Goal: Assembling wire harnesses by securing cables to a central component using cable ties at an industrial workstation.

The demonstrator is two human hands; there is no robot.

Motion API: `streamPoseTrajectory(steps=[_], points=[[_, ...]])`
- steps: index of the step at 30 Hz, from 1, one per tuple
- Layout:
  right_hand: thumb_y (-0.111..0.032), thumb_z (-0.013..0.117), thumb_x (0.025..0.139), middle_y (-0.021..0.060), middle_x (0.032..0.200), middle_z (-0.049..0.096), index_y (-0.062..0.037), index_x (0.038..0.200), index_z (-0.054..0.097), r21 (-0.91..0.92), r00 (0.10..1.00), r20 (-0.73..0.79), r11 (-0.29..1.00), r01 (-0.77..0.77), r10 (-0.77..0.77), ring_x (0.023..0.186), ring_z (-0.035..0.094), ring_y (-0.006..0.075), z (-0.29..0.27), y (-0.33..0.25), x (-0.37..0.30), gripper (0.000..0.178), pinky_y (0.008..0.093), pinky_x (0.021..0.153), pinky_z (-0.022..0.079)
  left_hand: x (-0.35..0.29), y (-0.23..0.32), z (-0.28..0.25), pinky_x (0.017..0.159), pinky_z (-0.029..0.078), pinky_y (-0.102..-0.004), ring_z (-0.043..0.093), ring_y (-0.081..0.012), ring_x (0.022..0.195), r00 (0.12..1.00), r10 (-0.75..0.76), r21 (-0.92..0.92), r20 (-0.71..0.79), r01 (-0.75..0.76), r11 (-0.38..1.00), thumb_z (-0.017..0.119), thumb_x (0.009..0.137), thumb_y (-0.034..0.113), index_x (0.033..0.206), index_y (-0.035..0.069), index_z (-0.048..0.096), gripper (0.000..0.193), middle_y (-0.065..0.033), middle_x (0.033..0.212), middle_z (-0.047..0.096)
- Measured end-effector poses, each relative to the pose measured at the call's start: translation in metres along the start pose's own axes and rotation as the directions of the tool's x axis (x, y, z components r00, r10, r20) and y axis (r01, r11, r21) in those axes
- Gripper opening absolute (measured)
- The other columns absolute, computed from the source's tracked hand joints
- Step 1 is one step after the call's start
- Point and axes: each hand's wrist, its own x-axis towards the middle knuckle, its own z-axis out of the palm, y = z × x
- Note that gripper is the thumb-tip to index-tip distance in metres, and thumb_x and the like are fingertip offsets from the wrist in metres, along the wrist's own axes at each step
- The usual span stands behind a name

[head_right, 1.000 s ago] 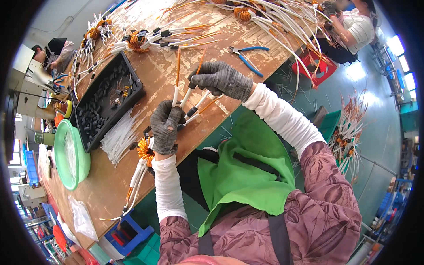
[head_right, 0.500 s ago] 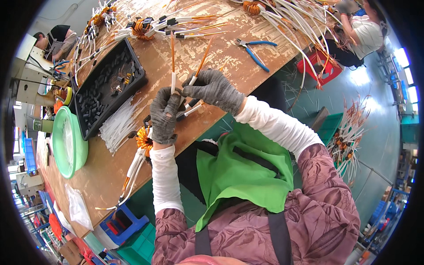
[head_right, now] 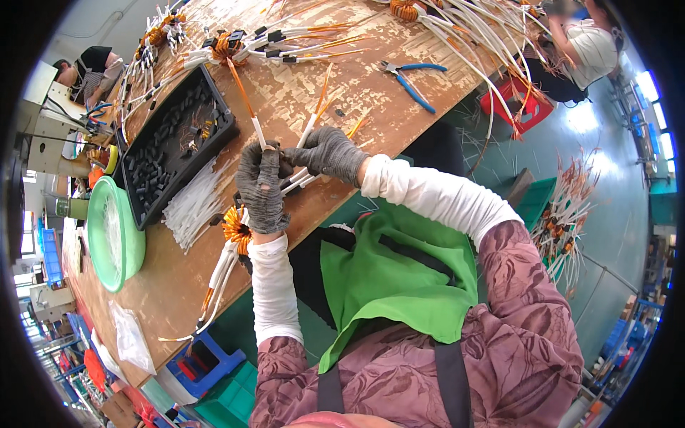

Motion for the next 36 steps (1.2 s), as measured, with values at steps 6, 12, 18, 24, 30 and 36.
streamPoseTrajectory(steps=[6, 12, 18, 24, 30, 36], points=[[-0.032, 0.061, 0.084, -0.0001, 0.06, 0.055, -0.0069, 0.08, 0.064, 0.045, 0.876, 0.249, 0.899, -0.436, 0.413, 0.056, 0.054, 0.0123, -0.059, -0.065, 0.002, 0.025, 0.0264, 0.05, 0.044, -0.003, -0.011, 0.006, 0.061, 0.048, -0.0237, 0.054, -0.0083, 0.063, 0.999, -0.004, 0.054, 0.052, 0.001, 0.999, 0.053, 0.089, 0.012, 0.09, -0.001, 0.054, 0.013, -0.0033, 0.073, 0.057], [-0.006, 0.049, 0.087, 0.0133, 0.105, 0.06, 0.0022, 0.115, 0.05, 0.634, 0.905, 0.339, 0.773, -0.019, -0.256, 0.097, 0.06, 0.0248, -0.107, -0.08, 0.036, 0.029, 0.0397, 0.089, 0.048, -0.004, -0.009, 0.008, 0.061, 0.05, -0.0255, 0.058, -0.01, 0.067, 0.997, 0.007, 0.177, 0.081, -0.021, 0.984, 0.054, 0.088, 0.008, 0.089, -0.002, 0.054, 0.01, -0.0062, 0.073, 0.059], [-0.009, 0.053, 0.088, 0.0094, 0.11, 0.06, -0.0027, 0.117, 0.052, 0.536, 0.993, -0.037, 0.837, 0.114, -0.112, 0.091, 0.059, 0.0169, -0.089, -0.086, 0.04, 0.03, 0.0323, 0.083, 0.048, -0.003, -0.012, 0.008, 0.059, 0.048, -0.025, 0.058, -0.01, 0.066, 0.994, -0.003, 0.133, 0.113, -0.012, 0.991, 0.055, 0.086, 0.006, 0.089, -0.002, 0.056, 0.008, -0.0064, 0.071, 0.06], [-0.013, 0.054, 0.089, 0.004, 0.107, 0.062, -0.0048, 0.113, 0.055, 0.633, 0.979, 0.062, 0.766, 0.111, -0.194, 0.089, 0.058, 0.0123, -0.089, -0.081, 0.04, 0.025, 0.0268, 0.079, 0.048, 0.001, -0.032, 0.005, 0.056, 0.047, -0.0263, 0.055, -0.0088, 0.062, 0.994, 0.049, 0.19, 0.099, -0.067, 0.98, 0.057, 0.085, 0.007, 0.087, -0.001, 0.057, 0.009, -0.0073, 0.07, 0.059], [-0.013, 0.056, 0.088, 0.0041, 0.1, 0.063, -0.0045, 0.108, 0.058, 0.625, 0.979, -0.04, 0.759, 0.181, -0.201, 0.09, 0.059, 0.0135, -0.083, -0.081, 0.041, 0.021, 0.0273, 0.079, 0.049, -0.002, -0.02, 0.006, 0.067, 0.053, -0.0269, 0.059, -0.0111, 0.071, 0.984, -0.048, 0.125, 0.169, 0.027, 0.992, 0.053, 0.089, 0.01, 0.091, -0.002, 0.055, 0.012, -0.0052, 0.08, 0.057], [-0.012, 0.057, 0.087, 0.006, 0.102, 0.063, -0.0039, 0.108, 0.057, 0.528, 0.963, -0.109, 0.807, 0.266, -0.246, 0.09, 0.061, 0.015, -0.072, -0.082, 0.029, 0.023, 0.0277, 0.079, 0.05, -0.002, -0.016, 0.007, 0.066, 0.052, -0.0256, 0.059, -0.0112, 0.071, 0.985, -0.049, 0.079, 0.166, 0.036, 0.996, 0.053, 0.089, 0.011, 0.092, -0.002, 0.055, 0.013, -0.0052, 0.08, 0.058]])
